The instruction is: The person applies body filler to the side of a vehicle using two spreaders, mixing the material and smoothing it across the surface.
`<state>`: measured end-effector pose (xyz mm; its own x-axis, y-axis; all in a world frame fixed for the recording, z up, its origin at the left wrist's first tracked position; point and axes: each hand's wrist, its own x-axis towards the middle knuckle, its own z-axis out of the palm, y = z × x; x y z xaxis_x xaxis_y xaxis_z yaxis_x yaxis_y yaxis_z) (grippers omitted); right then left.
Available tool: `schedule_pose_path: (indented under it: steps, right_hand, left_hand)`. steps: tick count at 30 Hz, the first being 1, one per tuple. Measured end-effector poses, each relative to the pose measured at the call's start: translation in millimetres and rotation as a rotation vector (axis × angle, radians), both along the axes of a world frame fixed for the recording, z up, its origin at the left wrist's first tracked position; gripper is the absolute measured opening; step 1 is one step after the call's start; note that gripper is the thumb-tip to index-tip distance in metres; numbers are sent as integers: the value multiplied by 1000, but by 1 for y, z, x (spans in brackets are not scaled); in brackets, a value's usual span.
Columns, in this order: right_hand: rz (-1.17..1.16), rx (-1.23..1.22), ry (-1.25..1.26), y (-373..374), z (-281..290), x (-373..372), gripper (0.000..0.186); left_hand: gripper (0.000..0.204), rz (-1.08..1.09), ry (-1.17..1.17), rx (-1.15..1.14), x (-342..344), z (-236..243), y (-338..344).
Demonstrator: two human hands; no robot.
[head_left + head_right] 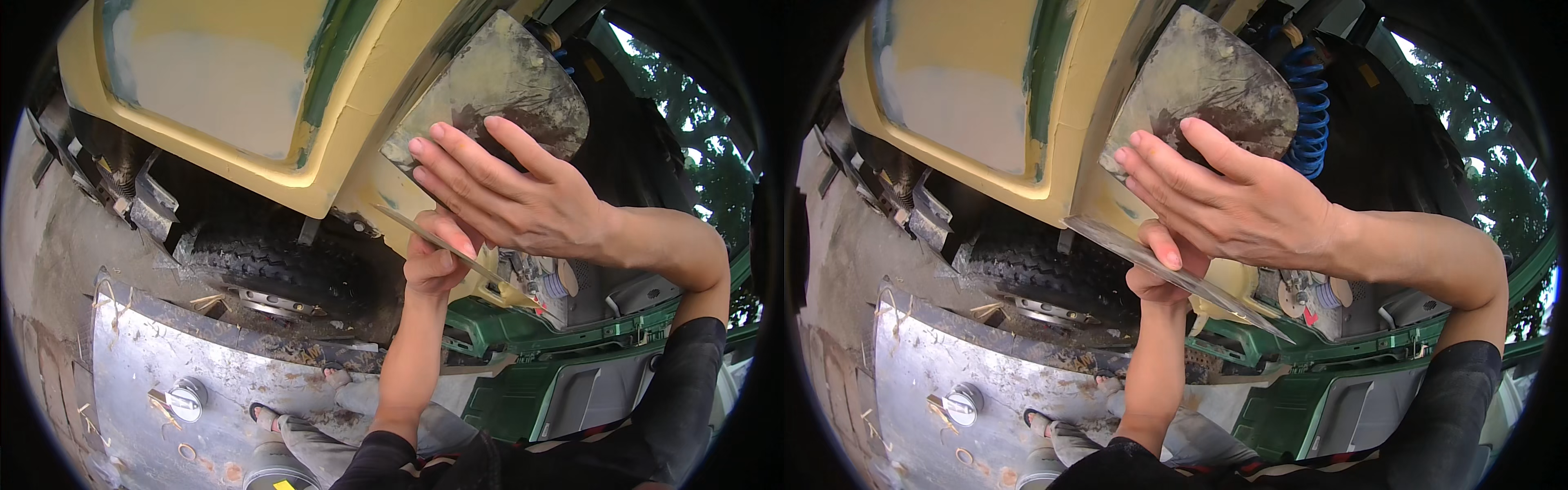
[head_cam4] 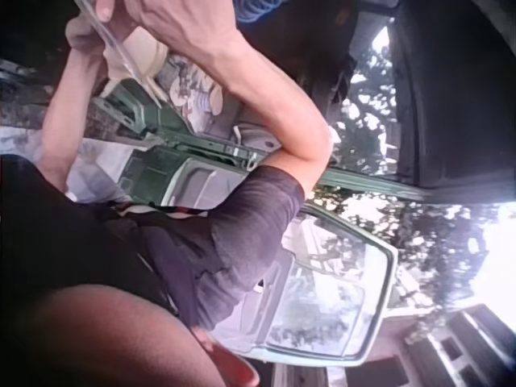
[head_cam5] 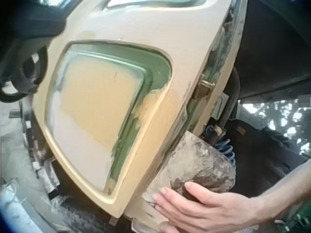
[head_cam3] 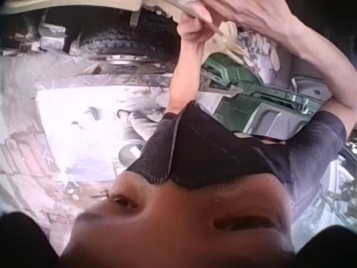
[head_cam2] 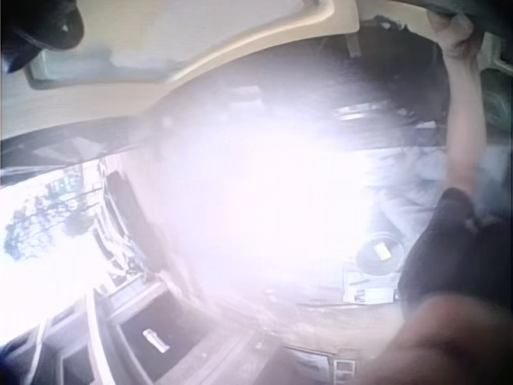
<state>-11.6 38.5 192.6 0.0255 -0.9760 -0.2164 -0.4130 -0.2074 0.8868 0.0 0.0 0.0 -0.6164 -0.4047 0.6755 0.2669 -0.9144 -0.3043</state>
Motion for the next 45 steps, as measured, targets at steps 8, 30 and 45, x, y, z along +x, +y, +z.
schedule_pose_path:
  steps: [8, 30, 45]
  right_hand:
    - [27, -24, 5, -4, -3, -20, 58]
    - [-68, 55, -69, -22, 11, -20, 55]
    - [-49, 37, -32, -17, 13, -10, 58]
  left_hand:
    - [34, 46, -6, -55, -25, -11, -2]
    - [59, 61, 12, -6, -41, -11, 5]
    - [25, 107, 112, 6, -29, 5, -4]
